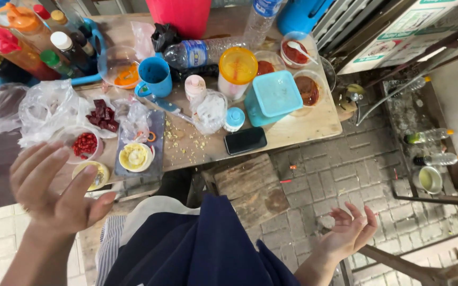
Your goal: Securing a plastic food container by tying a string around it to keep the lid in place.
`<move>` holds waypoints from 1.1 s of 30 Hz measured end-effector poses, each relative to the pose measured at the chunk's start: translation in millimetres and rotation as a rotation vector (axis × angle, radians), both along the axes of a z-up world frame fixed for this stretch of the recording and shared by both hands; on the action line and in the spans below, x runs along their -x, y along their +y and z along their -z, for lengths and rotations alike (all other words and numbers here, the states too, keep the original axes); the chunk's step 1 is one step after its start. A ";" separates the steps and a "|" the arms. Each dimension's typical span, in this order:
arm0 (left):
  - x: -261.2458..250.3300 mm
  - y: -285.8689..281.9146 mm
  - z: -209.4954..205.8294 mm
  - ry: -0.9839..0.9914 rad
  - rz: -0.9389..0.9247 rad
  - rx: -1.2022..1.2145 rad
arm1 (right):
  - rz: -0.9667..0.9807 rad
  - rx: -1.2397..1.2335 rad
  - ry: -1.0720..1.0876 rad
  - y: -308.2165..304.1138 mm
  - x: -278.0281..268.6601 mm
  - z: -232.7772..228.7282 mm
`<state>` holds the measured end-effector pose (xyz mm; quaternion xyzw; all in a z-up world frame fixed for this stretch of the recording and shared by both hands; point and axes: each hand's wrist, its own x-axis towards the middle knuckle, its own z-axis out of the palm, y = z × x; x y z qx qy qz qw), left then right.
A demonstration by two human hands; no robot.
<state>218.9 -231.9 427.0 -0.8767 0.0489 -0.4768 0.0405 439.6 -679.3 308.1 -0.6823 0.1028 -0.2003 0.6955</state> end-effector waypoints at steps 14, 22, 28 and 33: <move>-70.8 23.5 17.6 0.208 0.105 0.148 | 0.141 0.058 0.131 9.9 36.9 -8.5; -89.9 76.4 20.6 0.203 0.144 0.191 | 0.167 0.101 0.105 35.8 30.4 -12.5; -95.1 109.7 24.8 0.193 0.139 0.227 | 0.148 0.149 0.035 61.2 22.3 -22.2; -107.0 129.7 41.6 0.191 0.148 0.258 | 0.101 0.154 -0.015 67.6 15.5 -4.8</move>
